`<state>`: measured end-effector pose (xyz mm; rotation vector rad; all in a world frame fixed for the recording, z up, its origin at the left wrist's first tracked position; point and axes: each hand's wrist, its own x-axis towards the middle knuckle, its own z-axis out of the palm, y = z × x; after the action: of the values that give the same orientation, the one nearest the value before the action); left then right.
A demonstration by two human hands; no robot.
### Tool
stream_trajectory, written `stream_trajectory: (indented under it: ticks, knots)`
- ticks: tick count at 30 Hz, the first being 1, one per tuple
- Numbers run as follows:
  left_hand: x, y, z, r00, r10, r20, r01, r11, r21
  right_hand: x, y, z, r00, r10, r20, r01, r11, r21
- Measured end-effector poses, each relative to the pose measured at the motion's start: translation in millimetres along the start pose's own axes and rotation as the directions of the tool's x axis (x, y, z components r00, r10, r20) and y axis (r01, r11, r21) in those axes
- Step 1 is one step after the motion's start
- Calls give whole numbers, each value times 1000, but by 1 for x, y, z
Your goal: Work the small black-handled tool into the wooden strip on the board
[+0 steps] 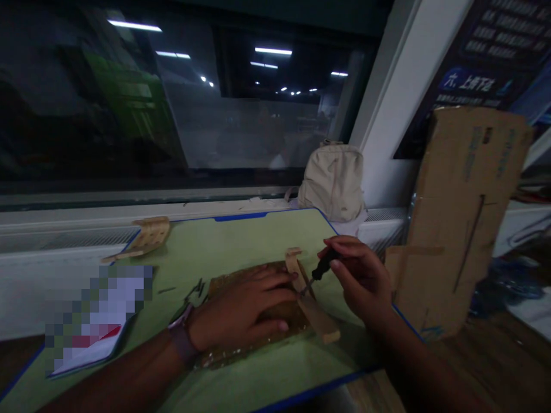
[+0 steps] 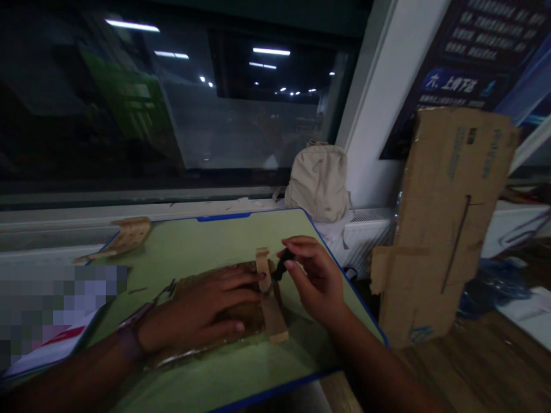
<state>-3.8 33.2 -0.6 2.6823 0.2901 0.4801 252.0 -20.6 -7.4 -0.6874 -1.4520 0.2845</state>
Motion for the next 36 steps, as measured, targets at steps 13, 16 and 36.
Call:
stream_trajectory:
  ticks: [13, 16, 36]
  knots:
    - [-2, -3, 1, 999, 52, -6, -52, 998, 24, -7, -10, 3, 968, -104, 229, 101, 995, 27]
    - [-1, 0, -1, 999, 35, 2, -35, 999, 31, -6, -6, 7, 985, -59, 162, 51, 997, 53]
    - [0, 2, -3, 1000, 11, 14, -11, 1000, 15, -9, 5, 11, 998, -66, -12, 66, 997, -29]
